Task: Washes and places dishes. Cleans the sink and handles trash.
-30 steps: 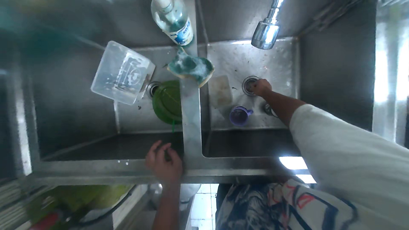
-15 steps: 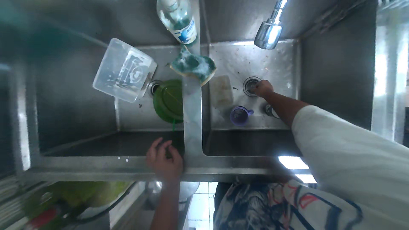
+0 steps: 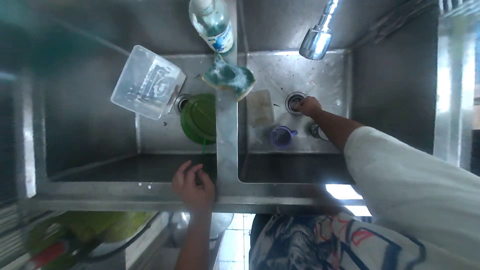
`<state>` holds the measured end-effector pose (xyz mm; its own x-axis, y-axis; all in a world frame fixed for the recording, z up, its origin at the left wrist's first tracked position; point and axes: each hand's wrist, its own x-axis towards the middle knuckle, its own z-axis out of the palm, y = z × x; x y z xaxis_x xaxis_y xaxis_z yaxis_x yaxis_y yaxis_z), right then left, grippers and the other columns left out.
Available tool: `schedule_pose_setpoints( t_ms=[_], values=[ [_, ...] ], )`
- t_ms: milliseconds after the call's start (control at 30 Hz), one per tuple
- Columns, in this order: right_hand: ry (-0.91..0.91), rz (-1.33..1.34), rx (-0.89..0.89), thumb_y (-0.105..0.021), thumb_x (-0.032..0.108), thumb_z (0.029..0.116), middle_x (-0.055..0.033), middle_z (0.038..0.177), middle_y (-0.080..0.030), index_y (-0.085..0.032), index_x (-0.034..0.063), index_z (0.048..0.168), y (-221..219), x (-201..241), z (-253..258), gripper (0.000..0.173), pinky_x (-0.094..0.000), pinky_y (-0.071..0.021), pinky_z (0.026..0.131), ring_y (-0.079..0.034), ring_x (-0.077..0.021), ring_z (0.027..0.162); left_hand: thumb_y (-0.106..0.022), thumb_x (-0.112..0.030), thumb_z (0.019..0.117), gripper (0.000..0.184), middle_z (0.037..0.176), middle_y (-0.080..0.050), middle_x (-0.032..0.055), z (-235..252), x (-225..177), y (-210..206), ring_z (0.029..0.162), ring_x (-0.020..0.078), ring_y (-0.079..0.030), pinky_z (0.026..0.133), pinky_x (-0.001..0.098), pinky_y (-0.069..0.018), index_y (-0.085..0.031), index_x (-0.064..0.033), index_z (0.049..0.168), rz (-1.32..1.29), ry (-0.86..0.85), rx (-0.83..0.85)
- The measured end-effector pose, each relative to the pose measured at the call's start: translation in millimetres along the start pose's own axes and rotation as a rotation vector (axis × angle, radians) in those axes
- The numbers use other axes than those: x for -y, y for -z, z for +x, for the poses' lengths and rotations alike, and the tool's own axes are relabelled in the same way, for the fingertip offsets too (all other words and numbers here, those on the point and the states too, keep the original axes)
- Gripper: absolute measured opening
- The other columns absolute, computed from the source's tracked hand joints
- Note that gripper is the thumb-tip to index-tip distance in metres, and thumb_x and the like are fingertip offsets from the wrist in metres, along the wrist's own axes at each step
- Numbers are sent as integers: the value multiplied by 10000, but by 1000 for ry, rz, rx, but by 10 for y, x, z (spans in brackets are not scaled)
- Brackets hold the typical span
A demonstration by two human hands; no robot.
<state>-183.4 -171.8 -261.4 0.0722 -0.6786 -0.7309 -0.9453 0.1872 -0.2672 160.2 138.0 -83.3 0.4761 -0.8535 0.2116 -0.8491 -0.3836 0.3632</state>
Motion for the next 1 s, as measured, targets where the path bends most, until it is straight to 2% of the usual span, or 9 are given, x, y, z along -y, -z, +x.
schedule_pose_setpoints(
  t_ms=[133,200,333,400,500,600,767,933,1000],
  values=[
    [-47,30,-3,-611,321,1034,-285,1218,-682,-736,-11,1137,40,51,-16,370,-685,-472,992,-627,-474,1200,-528,-169,956,284,1244,-651,274,-8,7,1,1163,428,-609,1028,526,-438,-739,19,975,-7,14,17],
    [-55,31,2,-630,361,1024,-294,1213,-677,-731,-29,1120,62,88,-57,414,-696,-474,979,-626,-478,1193,-530,-158,956,278,1250,-644,281,-6,7,7,1175,440,-601,1037,540,-433,-737,26,983,-19,15,32],
    [-41,-1,21,-582,364,1048,-280,1270,-664,-737,-9,1152,52,83,-43,417,-683,-459,1024,-601,-471,1246,-525,-159,951,282,1249,-641,287,2,-5,17,1168,439,-602,1027,537,-437,-736,26,979,-19,9,33],
    [-57,25,-32,-582,327,1041,-268,1232,-685,-747,11,1129,61,90,-57,367,-678,-479,989,-627,-461,1209,-526,-158,951,279,1247,-643,282,4,-9,17,1168,436,-601,1030,534,-435,-734,26,981,-21,7,33],
    [-47,17,27,-598,344,1044,-286,1284,-654,-717,-27,1178,40,77,-42,412,-678,-459,1035,-602,-466,1250,-524,-155,953,279,1240,-644,285,-4,-1,15,1164,432,-605,1021,525,-444,-732,30,976,-25,-5,22],
    [-68,41,-34,-588,319,1042,-260,1246,-682,-739,-1,1138,76,121,-103,367,-659,-483,1000,-627,-447,1219,-522,-160,951,280,1234,-650,278,-1,0,12,1164,429,-606,1021,520,-448,-734,23,969,-26,-5,17],
    [-64,-9,-11,-563,295,1048,-276,1254,-669,-730,-17,1133,78,139,-149,364,-673,-480,990,-615,-465,1225,-528,-160,946,276,1231,-653,274,2,1,4,1160,418,-609,1014,522,-442,-737,19,968,-29,2,9],
    [-92,67,-41,-582,274,1036,-267,1233,-683,-740,0,1136,70,117,-148,332,-677,-487,970,-635,-454,1195,-525,-157,951,274,1241,-654,263,3,-2,17,1153,413,-609,1006,529,-438,-741,10,970,-32,12,15],
    [-123,72,-23,-617,270,1023,-278,1234,-676,-723,-31,1129,83,153,-153,336,-669,-487,986,-634,-455,1198,-534,-152,947,269,1240,-656,265,8,-8,25,1152,421,-613,1009,534,-440,-743,16,968,-31,16,18]
  ],
)
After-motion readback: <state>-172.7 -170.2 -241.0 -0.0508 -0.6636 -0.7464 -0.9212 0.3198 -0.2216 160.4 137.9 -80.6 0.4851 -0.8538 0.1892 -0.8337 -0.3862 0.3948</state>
